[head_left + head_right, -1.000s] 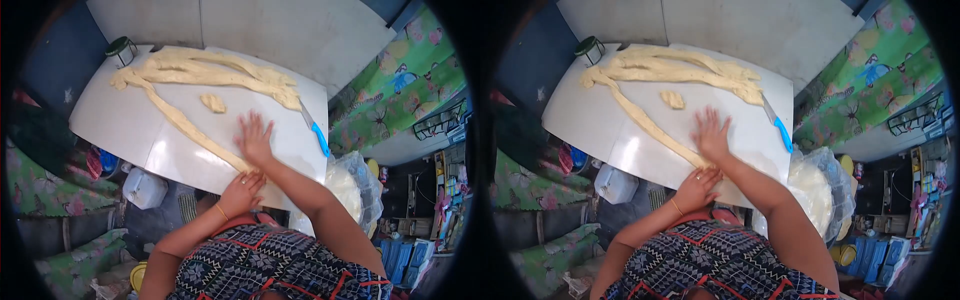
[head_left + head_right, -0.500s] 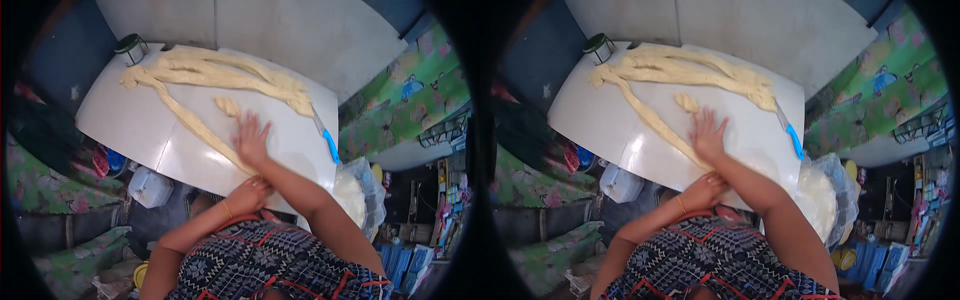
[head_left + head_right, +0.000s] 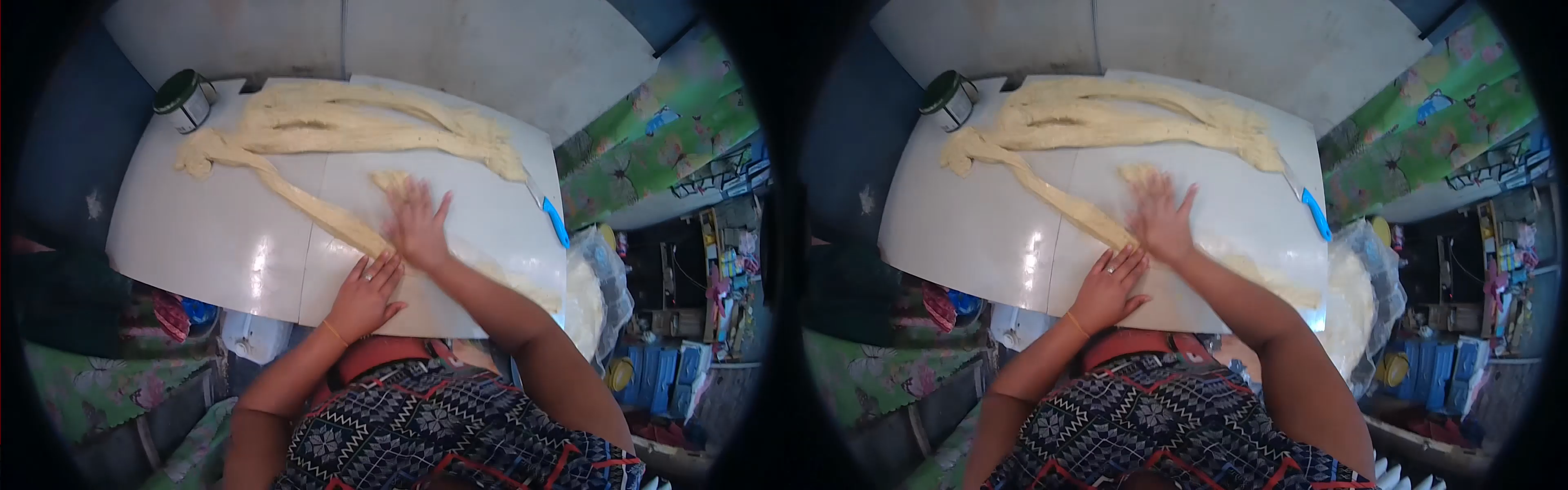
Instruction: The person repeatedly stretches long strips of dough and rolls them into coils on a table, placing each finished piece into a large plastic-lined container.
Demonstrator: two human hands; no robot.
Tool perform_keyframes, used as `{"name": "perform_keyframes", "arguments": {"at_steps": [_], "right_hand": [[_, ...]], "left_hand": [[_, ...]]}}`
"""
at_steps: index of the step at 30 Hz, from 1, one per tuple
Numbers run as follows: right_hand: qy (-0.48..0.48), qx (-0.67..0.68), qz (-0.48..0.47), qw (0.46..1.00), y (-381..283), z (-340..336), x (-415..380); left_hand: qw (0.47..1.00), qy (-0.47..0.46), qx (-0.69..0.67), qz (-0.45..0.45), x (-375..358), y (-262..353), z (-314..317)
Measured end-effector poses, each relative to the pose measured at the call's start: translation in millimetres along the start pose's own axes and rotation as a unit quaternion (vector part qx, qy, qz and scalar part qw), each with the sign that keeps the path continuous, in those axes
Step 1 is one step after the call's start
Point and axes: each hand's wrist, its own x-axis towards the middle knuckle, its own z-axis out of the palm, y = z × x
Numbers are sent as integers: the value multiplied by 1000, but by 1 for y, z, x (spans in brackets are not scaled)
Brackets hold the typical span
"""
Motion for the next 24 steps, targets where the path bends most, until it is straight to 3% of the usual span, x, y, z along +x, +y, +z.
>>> {"name": "perform_keyframes", "arguments": {"at_steps": [2,4,6,7,8,11,13,14,15,18,20,21,23,24], "right_hand": [[23,-62,218,974,22,-2,29],[41,-82,208,974,18,3,41],[1,-1,51,999,-6,8,31],[-24,-28,171,985,-2,6,39],[49,-37,241,968,13,17,46],[51,-151,157,975,26,-8,65],[23,114,196,974,-7,-32,62],[-1,207,155,966,-28,-35,51],[-80,208,134,966,-54,-41,45],[-82,120,171,975,-77,-25,39],[-78,94,186,975,-76,-15,44],[-57,89,184,977,-75,-11,45],[-32,83,188,978,-79,-14,43],[-28,152,231,961,-79,-18,42]], "left_hand": [[1000,3,2,16,1,-3,-3],[1000,-7,5,27,7,-10,-7],[998,-34,-33,48,4,-13,-9],[997,0,-34,69,0,-17,-5],[996,-7,-37,77,-3,-22,-8],[983,-48,-127,126,-4,-57,-33],[977,77,-189,-58,-16,-97,-56],[980,116,-122,-102,-21,-120,-66],[976,155,-57,-145,-22,-142,-76],[982,157,33,-105,-4,-199,-90],[980,150,131,3,14,-221,-92],[980,150,134,11,26,-229,-95],[995,4,92,31,42,-230,-107],[995,6,95,38,41,-231,-115]]}}
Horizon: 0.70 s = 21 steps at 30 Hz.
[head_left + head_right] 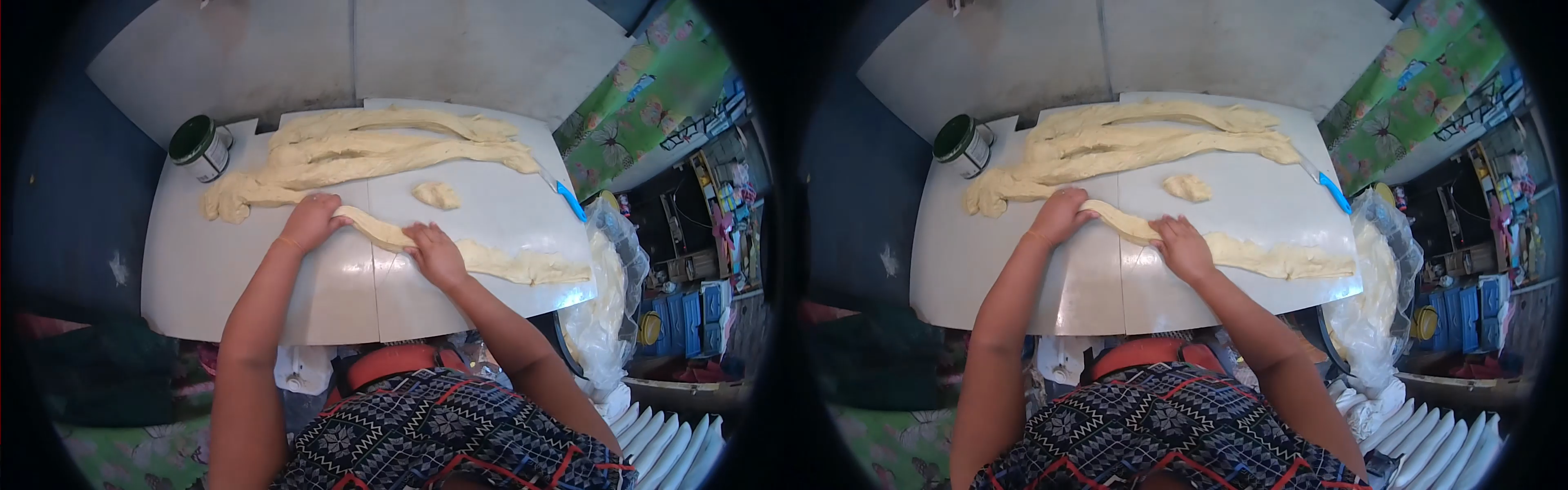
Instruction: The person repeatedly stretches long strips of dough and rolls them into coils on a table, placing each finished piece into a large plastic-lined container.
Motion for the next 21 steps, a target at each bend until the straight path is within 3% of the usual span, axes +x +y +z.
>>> {"name": "perform_keyframes", "arguments": {"at_steps": [2,4,5,7,8,9,11,12,14,16,18,20,21], "right_hand": [[2,69,46,997,-9,-14,-4],[27,188,20,982,-31,-35,-19],[29,188,32,981,-40,-36,-28],[-72,147,-94,982,-61,-30,-39],[-112,32,-147,982,-66,-7,-45],[-102,-4,-165,981,-70,1,-52],[-96,-38,-186,977,-73,6,-55],[-126,-47,-173,976,-73,7,-50],[-159,-52,-168,971,-78,9,-47],[-135,-11,-187,973,-91,13,-39],[-157,-23,-209,965,-104,25,-27],[-174,-42,-226,957,-112,30,-19],[-173,-44,-215,960,-112,29,-16]], "left_hand": [[975,-93,-167,-110,-11,17,-59],[980,-47,-178,-74,-55,24,-104],[976,-66,-179,-101,-81,26,-117],[956,-130,-174,-198,-119,39,-127],[933,-173,-166,-267,-132,44,-127],[933,-177,-167,-265,-147,43,-114],[972,-41,-190,-133,-171,29,-69],[972,-41,-190,-135,-175,19,-57],[920,201,-270,-203,-183,4,-42],[854,288,-234,-366,-166,-18,-34],[839,283,-165,-435,-138,-54,-9],[862,117,20,-494,-95,-33,-28],[856,104,50,-505,-81,-32,-23]]}}
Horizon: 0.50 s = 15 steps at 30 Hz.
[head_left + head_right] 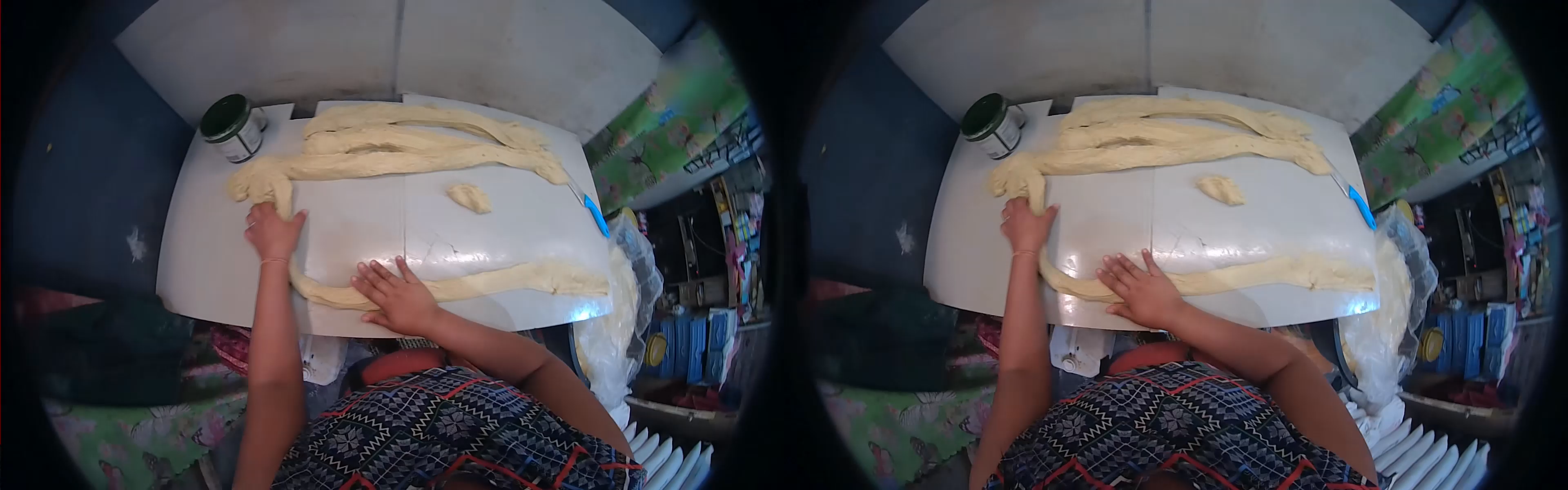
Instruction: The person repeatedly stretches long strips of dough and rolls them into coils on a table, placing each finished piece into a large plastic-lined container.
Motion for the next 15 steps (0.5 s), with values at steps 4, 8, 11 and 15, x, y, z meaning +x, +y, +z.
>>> {"name": "perform_keyframes", "arguments": {"at_steps": [4,8,11,15], "right_hand": [[24,-1,18,1000,3,2,0],[38,15,20,999,4,3,-2],[37,37,38,998,4,3,-2],[47,-5,2,999,3,-1,-3]], "left_hand": [[995,-21,-95,-1,33,-13,20],[563,-142,-802,-139,72,-95,-17],[580,-2,-814,-20,51,-126,-113],[723,122,-676,-73,22,-131,-140]]}}
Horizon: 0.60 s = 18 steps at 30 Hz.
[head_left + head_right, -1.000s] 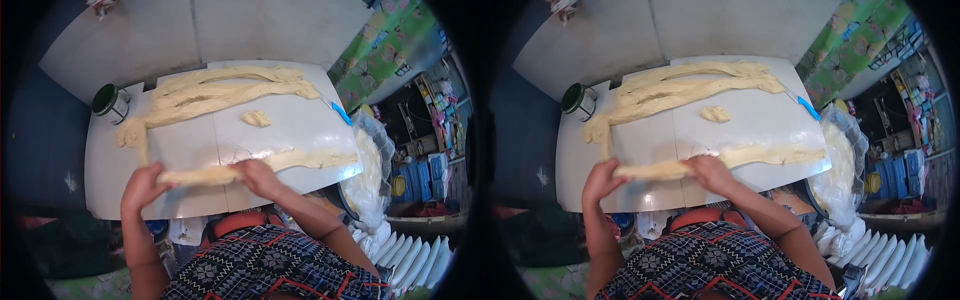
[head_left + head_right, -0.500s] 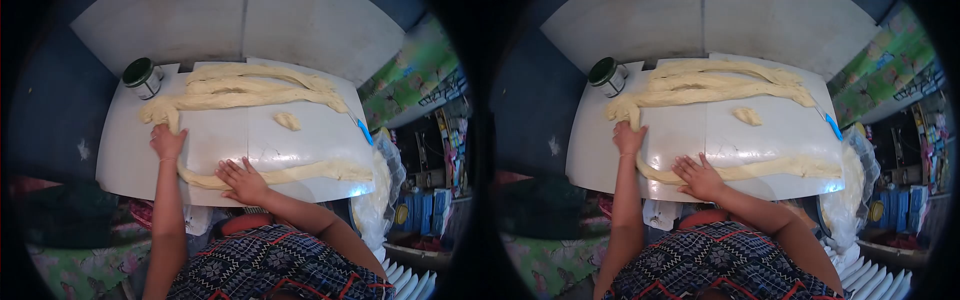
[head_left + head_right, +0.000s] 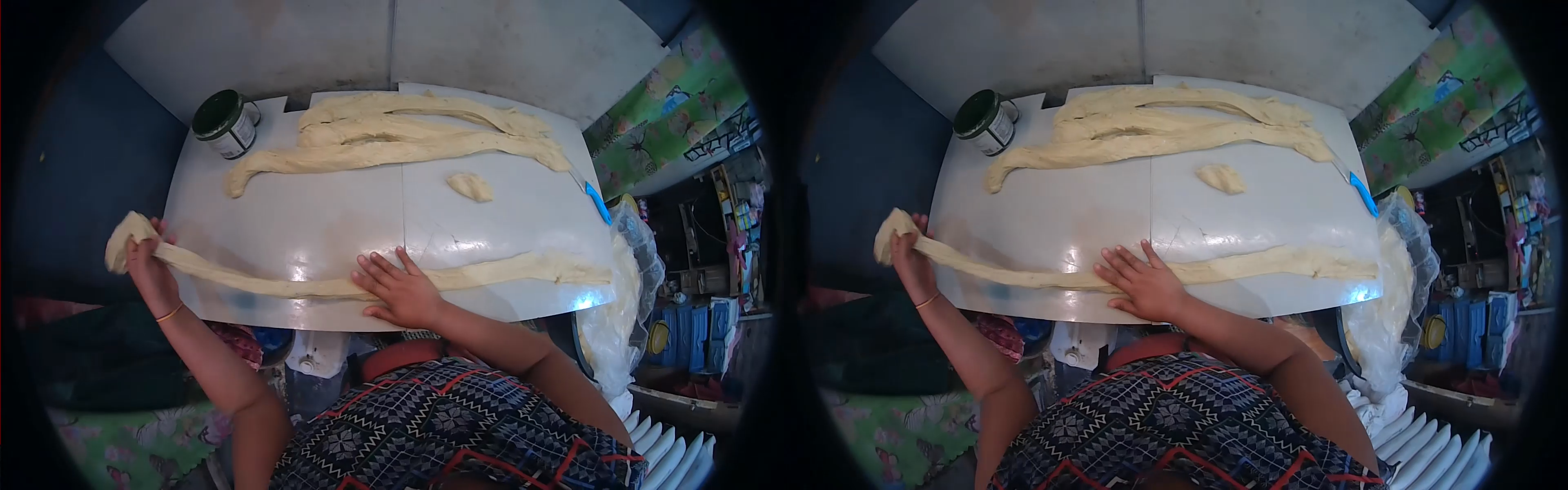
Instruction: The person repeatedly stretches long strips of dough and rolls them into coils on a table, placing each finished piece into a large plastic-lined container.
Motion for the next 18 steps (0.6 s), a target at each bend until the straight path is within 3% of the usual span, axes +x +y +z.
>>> {"name": "perform_keyframes", "arguments": {"at_steps": [1,3,5,8,10,12,14,15,17,18], "right_hand": [[6,-19,-19,1000,0,0,1],[-24,-16,-19,999,-3,-2,2],[-57,-13,-20,998,-8,-7,8],[-58,18,-77,995,-22,-2,38],[1,57,-85,995,-24,16,51],[-33,101,-92,990,-21,15,58],[-64,140,-97,983,-1,4,58],[-45,161,-45,985,18,-10,53],[-13,203,48,978,57,-40,35],[-2,223,90,971,68,-49,27]], "left_hand": [[1000,-1,-1,-1,3,-18,-18],[969,-44,242,-24,16,-79,-61],[818,-173,546,46,8,-110,-66],[781,-166,601,37,-25,-100,-39],[756,-141,639,-11,-53,-67,-12],[759,5,611,225,-83,-66,-2],[862,-145,458,161,-131,-59,32],[861,-252,422,134,-159,-58,50],[751,-486,397,204,-195,-72,80],[721,-536,371,235,-214,-80,95]]}}
